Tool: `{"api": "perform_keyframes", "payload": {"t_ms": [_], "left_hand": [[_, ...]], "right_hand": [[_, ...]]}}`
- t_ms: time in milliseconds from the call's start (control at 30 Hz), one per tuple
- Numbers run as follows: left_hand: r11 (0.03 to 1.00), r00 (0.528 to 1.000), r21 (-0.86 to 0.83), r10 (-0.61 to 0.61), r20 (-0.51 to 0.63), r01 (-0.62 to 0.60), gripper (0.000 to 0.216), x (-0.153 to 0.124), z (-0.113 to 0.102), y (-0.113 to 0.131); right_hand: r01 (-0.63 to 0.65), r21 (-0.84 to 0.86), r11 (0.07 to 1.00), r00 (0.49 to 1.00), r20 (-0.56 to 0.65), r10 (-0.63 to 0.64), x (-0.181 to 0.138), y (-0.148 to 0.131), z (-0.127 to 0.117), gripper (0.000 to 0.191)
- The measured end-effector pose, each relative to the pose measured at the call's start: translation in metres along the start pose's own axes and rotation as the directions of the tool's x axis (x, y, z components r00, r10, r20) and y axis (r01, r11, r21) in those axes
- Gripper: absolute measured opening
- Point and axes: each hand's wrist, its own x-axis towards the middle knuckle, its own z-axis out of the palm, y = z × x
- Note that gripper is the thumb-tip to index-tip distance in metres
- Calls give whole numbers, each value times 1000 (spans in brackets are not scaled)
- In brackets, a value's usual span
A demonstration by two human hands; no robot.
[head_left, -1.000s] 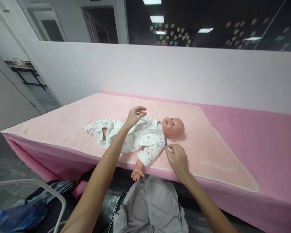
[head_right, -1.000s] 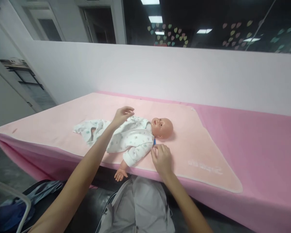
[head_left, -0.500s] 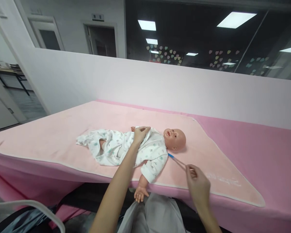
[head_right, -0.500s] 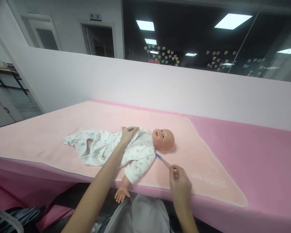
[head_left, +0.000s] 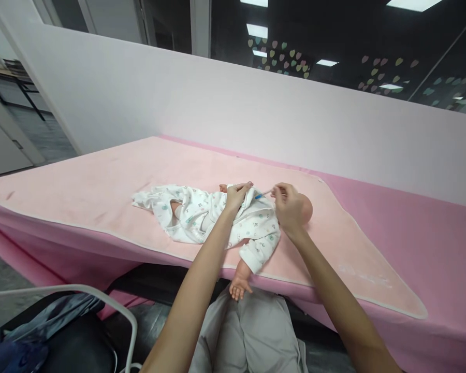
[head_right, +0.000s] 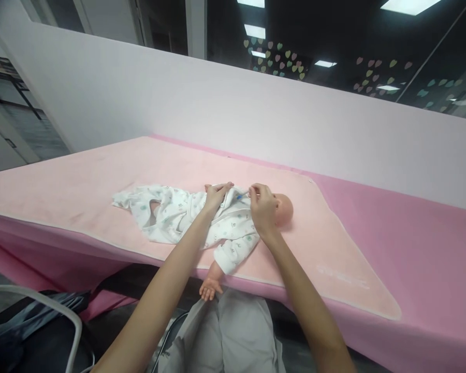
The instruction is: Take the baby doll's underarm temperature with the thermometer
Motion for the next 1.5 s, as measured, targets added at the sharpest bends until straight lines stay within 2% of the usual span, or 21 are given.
{"api": "perform_keyframes", "payload": {"t_ms": [67,133,200,267,367,433,533,633,700,767,867,1000,1167,1367,1433,1500], "left_hand": [[1000,1000,-31,2,-16,-3,31,1,0,-1],[999,999,-30,17,-41,-18,29,1,0,-3],[999,998,-9,39,-55,-39,29,0,0,-6],[997,997,32,74,-22,-73,30,-2,0,-9],[964,985,233,93,142,-125,34,-1,2,-5],[854,962,479,80,262,-202,42,7,3,4],[553,957,784,97,275,-282,55,30,8,18],[357,973,905,77,217,-230,51,53,12,17],[246,967,940,-32,254,-239,46,61,12,7],[168,937,943,-156,312,-286,43,63,11,-5],[149,907,928,-205,367,-341,44,60,5,-16],[145,914,920,-137,382,-364,48,56,-1,-15],[111,927,925,-49,371,-364,47,45,-6,-11],[205,943,923,-10,334,-325,44,29,-15,-13],[236,941,914,14,337,-331,46,27,-17,-14],[255,944,912,15,329,-322,48,27,-18,-15]], "right_hand": [[33,-77,996,985,171,-20,5,16,32,19],[40,-144,989,957,292,3,6,31,54,19],[32,-189,981,944,328,33,4,40,65,20],[21,-224,974,943,327,55,1,44,68,21],[-2,-296,955,939,327,103,-2,43,67,24],[-17,-323,946,938,322,127,-4,40,68,26],[-9,-310,951,942,316,112,-5,38,70,26],[-17,-297,955,947,302,110,-7,38,72,26],[-27,-277,961,951,290,110,-9,39,72,27],[-26,-244,969,954,285,97,-11,39,71,27],[-22,-219,976,953,290,87,-12,38,69,27],[-10,-256,967,939,331,98,-10,37,68,29],[119,-337,934,897,440,44,-6,39,65,32],[426,-346,836,792,589,-160,-10,37,42,28],[517,-304,800,755,603,-259,-11,38,28,26],[544,-261,797,757,562,-333,-9,43,11,27]]}}
